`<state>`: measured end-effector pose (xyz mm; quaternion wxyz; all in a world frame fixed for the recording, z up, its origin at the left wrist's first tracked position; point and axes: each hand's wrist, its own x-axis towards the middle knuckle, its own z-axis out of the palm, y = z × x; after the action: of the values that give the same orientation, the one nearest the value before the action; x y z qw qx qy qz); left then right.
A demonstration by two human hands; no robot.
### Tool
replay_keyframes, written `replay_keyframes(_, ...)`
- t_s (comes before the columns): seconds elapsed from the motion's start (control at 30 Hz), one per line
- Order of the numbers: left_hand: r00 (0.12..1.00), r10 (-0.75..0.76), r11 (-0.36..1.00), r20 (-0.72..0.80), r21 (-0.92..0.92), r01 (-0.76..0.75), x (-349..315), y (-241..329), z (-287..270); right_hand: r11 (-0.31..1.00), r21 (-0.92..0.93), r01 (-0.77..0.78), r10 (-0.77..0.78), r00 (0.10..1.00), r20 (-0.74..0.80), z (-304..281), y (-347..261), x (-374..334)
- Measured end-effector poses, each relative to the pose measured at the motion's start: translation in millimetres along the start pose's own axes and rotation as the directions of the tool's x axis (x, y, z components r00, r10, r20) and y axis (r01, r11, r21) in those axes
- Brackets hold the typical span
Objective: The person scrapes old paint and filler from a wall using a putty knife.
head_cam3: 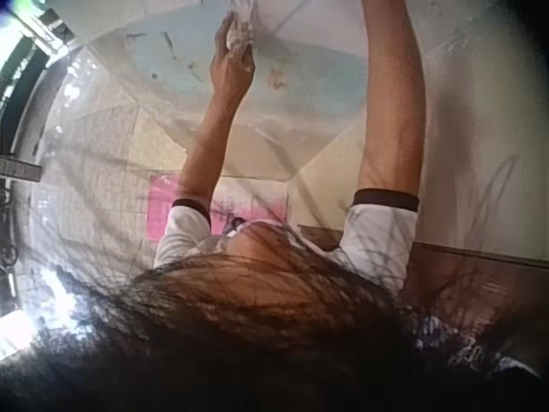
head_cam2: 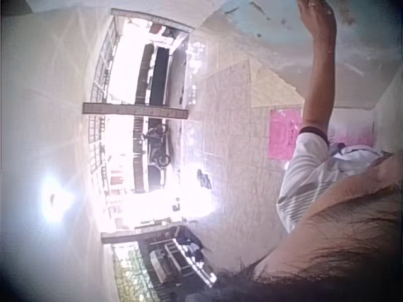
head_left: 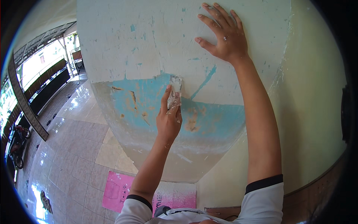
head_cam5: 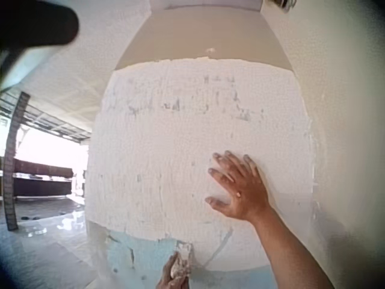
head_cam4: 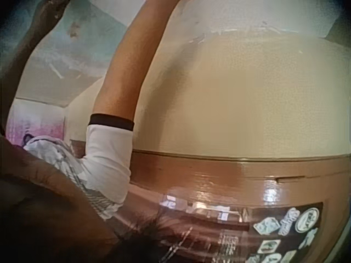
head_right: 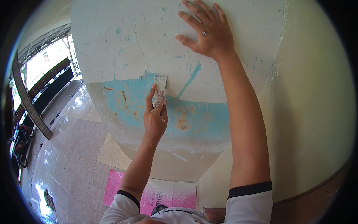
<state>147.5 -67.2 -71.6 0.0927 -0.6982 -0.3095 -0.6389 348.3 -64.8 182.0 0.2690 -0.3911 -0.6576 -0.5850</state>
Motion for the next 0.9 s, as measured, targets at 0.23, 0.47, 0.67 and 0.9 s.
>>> replay_keyframes(0.23, 1.000, 0.021, 1.000, -0.020, 0.009, -0.021, -31.9, -13.3, 4.1, 0.999, 0.028, 0.021, -0.020, 0.999, -0.036, 1.9, 0.6, 1.8)
replay_keyframes(0.47, 1.000, -0.012, 1.000, 0.026, 0.006, 0.012, 2.2, 1.9, -2.3, 1.000, 0.026, 0.015, -0.014, 0.999, -0.039, 0.1, 0.6, 0.4)
replay_keyframes(0.67, 0.995, -0.060, 0.998, 0.074, -0.008, 0.061, -58.7, -5.4, 2.7, 0.999, 0.045, 0.013, -0.011, 0.999, -0.044, 0.9, -0.2, 1.0)
replay_keyframes(0.9, 0.998, -0.042, 0.998, 0.038, -0.040, 0.044, -49.6, -5.9, 4.7, 0.999, 0.045, -0.007, 0.007, 1.000, -0.006, -2.1, -0.4, -0.1)
